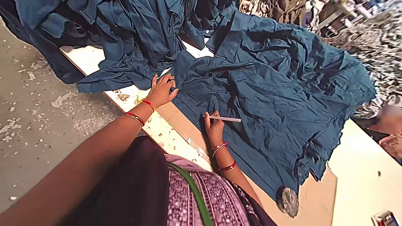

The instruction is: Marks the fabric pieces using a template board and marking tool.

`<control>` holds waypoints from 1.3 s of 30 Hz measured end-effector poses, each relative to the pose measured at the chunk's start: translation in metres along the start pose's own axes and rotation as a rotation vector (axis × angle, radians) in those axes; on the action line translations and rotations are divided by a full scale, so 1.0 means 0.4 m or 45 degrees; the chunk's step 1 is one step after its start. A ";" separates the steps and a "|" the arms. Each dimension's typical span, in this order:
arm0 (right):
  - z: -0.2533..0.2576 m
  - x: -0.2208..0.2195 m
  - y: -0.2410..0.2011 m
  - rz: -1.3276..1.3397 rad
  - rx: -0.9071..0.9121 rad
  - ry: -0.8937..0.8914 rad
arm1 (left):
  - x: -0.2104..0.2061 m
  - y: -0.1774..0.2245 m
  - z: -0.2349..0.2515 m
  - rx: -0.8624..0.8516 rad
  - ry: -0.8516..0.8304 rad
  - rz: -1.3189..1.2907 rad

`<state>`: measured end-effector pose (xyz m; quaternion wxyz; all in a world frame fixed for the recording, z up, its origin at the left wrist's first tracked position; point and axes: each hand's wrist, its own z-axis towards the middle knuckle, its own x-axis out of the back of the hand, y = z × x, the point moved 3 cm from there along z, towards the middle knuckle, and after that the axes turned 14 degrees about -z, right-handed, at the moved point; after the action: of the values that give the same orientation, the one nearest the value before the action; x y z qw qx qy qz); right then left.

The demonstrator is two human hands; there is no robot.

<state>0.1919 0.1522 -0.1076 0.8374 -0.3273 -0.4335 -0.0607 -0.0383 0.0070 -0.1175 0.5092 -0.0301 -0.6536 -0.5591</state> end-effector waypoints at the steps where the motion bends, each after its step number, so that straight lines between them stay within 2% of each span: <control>1: 0.011 0.007 0.011 0.222 -0.176 -0.042 | 0.001 0.002 -0.001 0.003 -0.001 -0.001; 3: 0.027 0.043 0.032 0.950 -0.653 -0.119 | 0.003 0.002 -0.001 0.000 0.002 0.004; 4: 0.022 0.075 0.041 1.217 -0.788 -0.092 | 0.003 0.002 -0.001 -0.003 0.005 0.007; 5: 0.007 0.108 0.052 1.320 -0.776 -0.080 | 0.004 0.004 -0.001 0.003 0.002 0.005; 8: -0.085 0.171 0.094 0.990 -0.294 -0.208 | 0.005 0.003 0.001 0.021 -0.014 0.007; 9: -0.125 0.179 0.101 0.879 -0.198 -0.244 | 0.004 0.002 -0.003 0.018 -0.018 0.004; 12: -0.195 0.176 0.113 0.723 -0.155 -0.189 | 0.003 0.003 -0.001 -0.018 0.004 0.007; 17: -0.210 0.150 0.111 0.560 -0.064 -0.095 | 0.004 0.002 0.000 -0.020 0.000 0.029; 19: -0.209 0.147 0.099 0.332 0.016 -0.052 | 0.004 0.000 0.002 -0.023 -0.005 0.027; 22: -0.193 0.148 0.051 -0.185 0.113 0.027 | 0.001 -0.001 -0.005 -0.037 0.000 0.026; 23: -0.188 0.142 0.045 -0.235 0.078 0.077 | 0.001 0.000 -0.007 -0.036 -0.006 0.028; 25: -0.162 0.128 0.064 -0.052 -0.111 0.196 | 0.005 0.002 0.004 -0.048 0.005 0.041; 28: -0.153 0.112 0.092 0.150 -0.297 0.214 | 0.001 0.001 -0.005 -0.051 0.012 0.031; 32: -0.146 0.108 0.069 -0.129 -0.212 0.266 | 0.003 0.002 0.000 -0.063 0.013 0.033; 35: -0.131 0.106 0.054 -0.280 -0.330 0.228 | 0.002 0.000 -0.002 -0.052 0.004 0.031; 37: -0.115 0.110 0.065 -0.079 -0.555 0.166 | 0.002 0.000 -0.002 -0.051 0.002 0.045; 39: -0.115 0.136 0.093 0.542 -0.915 0.261 | 0.000 -0.001 -0.003 -0.042 -0.006 0.052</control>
<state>0.2713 0.1636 -0.1033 0.7029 -0.6725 -0.2221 -0.0659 -0.0378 0.0059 -0.1181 0.5184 -0.0532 -0.6447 -0.5593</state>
